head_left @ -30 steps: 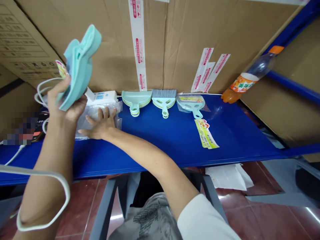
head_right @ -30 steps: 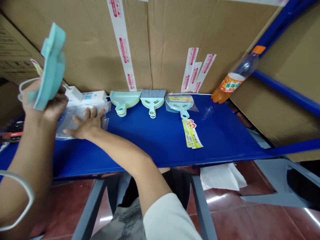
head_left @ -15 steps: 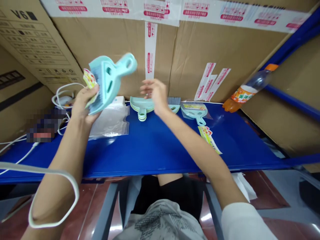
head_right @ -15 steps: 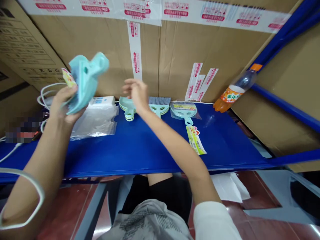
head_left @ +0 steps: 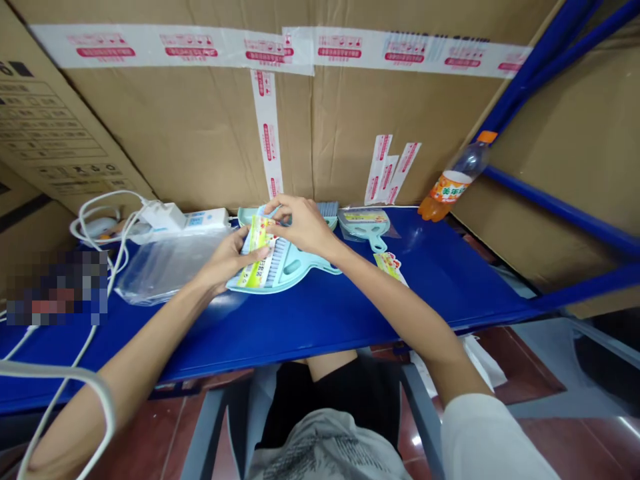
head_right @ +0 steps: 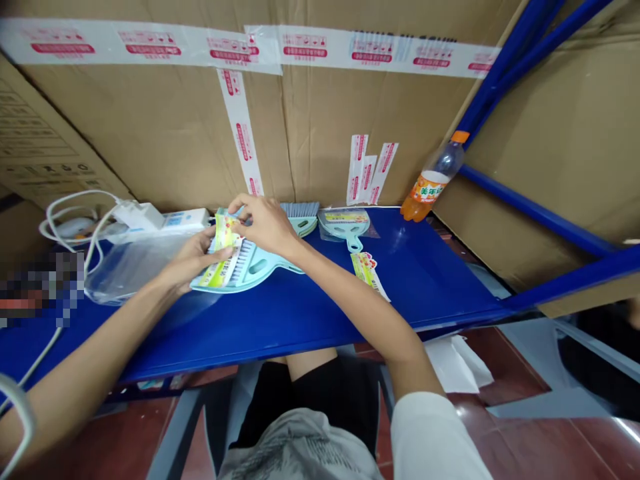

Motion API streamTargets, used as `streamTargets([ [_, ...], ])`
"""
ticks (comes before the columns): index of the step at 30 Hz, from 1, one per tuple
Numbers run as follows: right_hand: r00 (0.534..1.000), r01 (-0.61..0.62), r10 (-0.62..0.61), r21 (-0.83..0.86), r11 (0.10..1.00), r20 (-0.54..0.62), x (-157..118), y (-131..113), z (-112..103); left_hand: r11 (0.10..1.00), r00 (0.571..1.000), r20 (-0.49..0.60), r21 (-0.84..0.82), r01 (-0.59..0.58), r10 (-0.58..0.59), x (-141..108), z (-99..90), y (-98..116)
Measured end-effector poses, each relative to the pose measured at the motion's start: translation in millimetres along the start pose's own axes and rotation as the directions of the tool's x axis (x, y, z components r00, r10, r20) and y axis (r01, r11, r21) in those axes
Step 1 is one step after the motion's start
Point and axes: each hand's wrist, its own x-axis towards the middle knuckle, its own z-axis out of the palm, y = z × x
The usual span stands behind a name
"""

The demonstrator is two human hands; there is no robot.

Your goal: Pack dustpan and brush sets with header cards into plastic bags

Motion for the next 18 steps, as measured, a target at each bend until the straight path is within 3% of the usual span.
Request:
streamTargets([
  [2,0.996,-0.02,0.041,0.231,0.973,-0.083,-4.6,5.2,-24.1,1.0,1.0,-0.016,0.005,-0.001,0.001,1.5,-1.2,-3.3],
  [5,0.97,-0.017,0.144,0.529,0.848,-0.198,-27.1,13.5,-88.4,0.999,0.998,-0.063,-0.026,-0.032,0.03,3.8,-4.4,-4.0],
  [7,0.955,-0.088,0.226,0.543,0.835,-0.193,-54.9,23.2,-135.9,0.996,0.995,-0.092,-0.068,-0.052,0.045,5.3,-5.8,-3.2],
  [10,0.881,-0.339,0.443,0.434,0.835,-0.164,-107.6,45.0,-186.8,0.993,0.993,-0.115,-0.106,-0.05,0.037,8.3,-7.1,-3.3],
  [13,0.776,-0.604,0.63,0.255,0.755,-0.032,-157.1,70.7,-200.9,0.993,0.993,-0.115,-0.113,-0.035,0.022,10.9,-7.5,-5.5],
  [16,0.693,-0.699,0.72,0.212,0.682,-0.03,-187.5,95.0,-191.7,0.994,0.994,-0.112,-0.109,-0.033,0.02,11.9,-6.6,-8.2],
  [18,0.68,-0.713,0.731,0.183,0.677,-0.058,-195.4,109.0,-182.9,0.995,0.994,-0.112,-0.1,-0.027,0.015,11.8,-5.6,-9.6],
])
